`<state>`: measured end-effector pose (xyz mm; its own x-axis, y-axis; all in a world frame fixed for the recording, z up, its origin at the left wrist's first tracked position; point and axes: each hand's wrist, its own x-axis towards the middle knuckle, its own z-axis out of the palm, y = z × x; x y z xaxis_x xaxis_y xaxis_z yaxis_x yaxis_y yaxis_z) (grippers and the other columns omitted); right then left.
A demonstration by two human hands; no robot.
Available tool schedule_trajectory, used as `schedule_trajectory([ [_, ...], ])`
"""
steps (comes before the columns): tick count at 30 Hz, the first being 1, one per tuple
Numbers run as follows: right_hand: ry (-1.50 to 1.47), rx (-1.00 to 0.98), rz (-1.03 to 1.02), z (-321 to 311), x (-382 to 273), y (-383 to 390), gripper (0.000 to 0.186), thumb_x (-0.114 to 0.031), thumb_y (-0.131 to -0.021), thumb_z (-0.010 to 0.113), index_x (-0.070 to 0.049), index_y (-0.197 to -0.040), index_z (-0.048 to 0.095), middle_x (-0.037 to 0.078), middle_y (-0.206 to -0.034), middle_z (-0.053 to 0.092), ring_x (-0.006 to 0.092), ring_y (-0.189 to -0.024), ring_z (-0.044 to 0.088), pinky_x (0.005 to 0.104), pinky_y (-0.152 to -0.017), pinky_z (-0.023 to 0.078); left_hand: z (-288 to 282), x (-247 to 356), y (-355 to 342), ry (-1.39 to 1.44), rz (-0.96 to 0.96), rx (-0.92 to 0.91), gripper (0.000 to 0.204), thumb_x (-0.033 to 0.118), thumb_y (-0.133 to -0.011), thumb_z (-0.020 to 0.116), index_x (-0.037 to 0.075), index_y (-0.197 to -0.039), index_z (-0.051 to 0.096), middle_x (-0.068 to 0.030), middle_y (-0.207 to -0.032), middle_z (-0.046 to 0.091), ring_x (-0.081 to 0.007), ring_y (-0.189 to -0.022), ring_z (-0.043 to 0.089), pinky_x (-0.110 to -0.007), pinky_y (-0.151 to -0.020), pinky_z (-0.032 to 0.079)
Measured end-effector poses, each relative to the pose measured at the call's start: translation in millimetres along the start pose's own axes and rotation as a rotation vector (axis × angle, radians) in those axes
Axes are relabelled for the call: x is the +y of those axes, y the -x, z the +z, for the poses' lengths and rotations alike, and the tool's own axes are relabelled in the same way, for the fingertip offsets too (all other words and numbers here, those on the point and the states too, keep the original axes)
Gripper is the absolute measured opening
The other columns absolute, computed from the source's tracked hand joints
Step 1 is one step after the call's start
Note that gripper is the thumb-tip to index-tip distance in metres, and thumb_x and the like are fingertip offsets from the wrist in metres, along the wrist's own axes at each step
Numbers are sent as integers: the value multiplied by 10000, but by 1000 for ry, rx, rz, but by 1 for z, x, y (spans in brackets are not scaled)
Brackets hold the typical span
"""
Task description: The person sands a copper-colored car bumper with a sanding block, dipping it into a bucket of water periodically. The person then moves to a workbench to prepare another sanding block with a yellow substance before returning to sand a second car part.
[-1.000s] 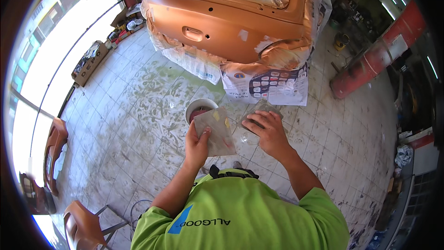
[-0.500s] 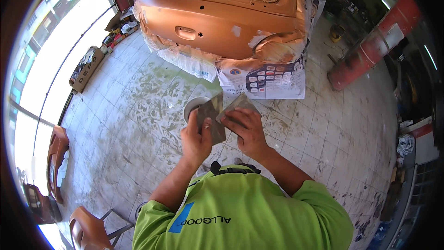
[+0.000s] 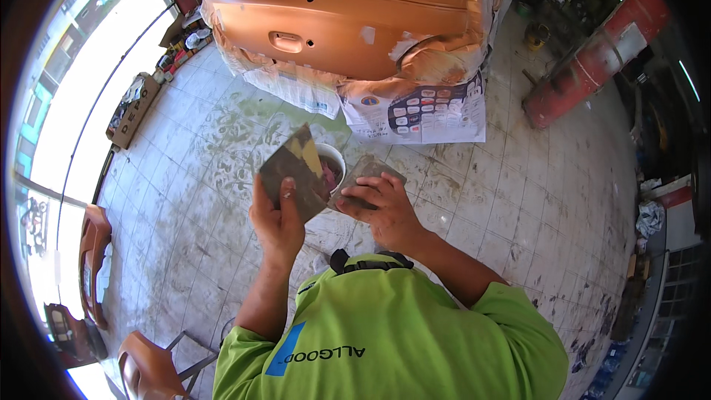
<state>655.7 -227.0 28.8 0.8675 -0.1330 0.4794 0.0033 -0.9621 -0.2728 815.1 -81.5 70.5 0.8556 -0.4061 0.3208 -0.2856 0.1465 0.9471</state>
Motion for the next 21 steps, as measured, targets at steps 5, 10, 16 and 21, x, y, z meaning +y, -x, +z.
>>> schedule_trajectory([
  [5,-344,158,-86,-35,-25,-16,624,59,-729,610,-231,-1271,719,60,-1368,571,304,-1277,524,556,-1089,369,-3,-2,-10,198,-7,143,274,90,-1072,549,-23,-1321,525,-120,-1147,674,-141,-969,665,-295,-828,562],
  [10,-301,156,126,-9,7,-22,568,99,-717,619,-167,-1217,668,96,-1289,553,332,-1253,527,530,-1074,387,5,-6,10,612,-583,-50,309,58,-1043,563,-13,-1342,530,-136,-1232,667,-208,-1079,678,-348,-873,581],
  [16,-26,19,182,-36,27,-8,662,91,-701,619,-199,-1293,684,23,-1336,584,280,-1270,530,497,-1064,374,0,-26,37,-358,-21,-245,286,128,-1027,604,-36,-1256,553,-211,-819,727,-305,-689,750,-416,-626,565],
  [21,-248,-20,114,-16,-6,1,700,112,-685,565,-176,-1309,697,31,-1334,613,287,-1253,555,474,-1094,383,11,-9,35,-454,46,-162,338,110,-999,648,-65,-1274,559,-255,-861,720,-355,-758,758,-404,-655,568],
])
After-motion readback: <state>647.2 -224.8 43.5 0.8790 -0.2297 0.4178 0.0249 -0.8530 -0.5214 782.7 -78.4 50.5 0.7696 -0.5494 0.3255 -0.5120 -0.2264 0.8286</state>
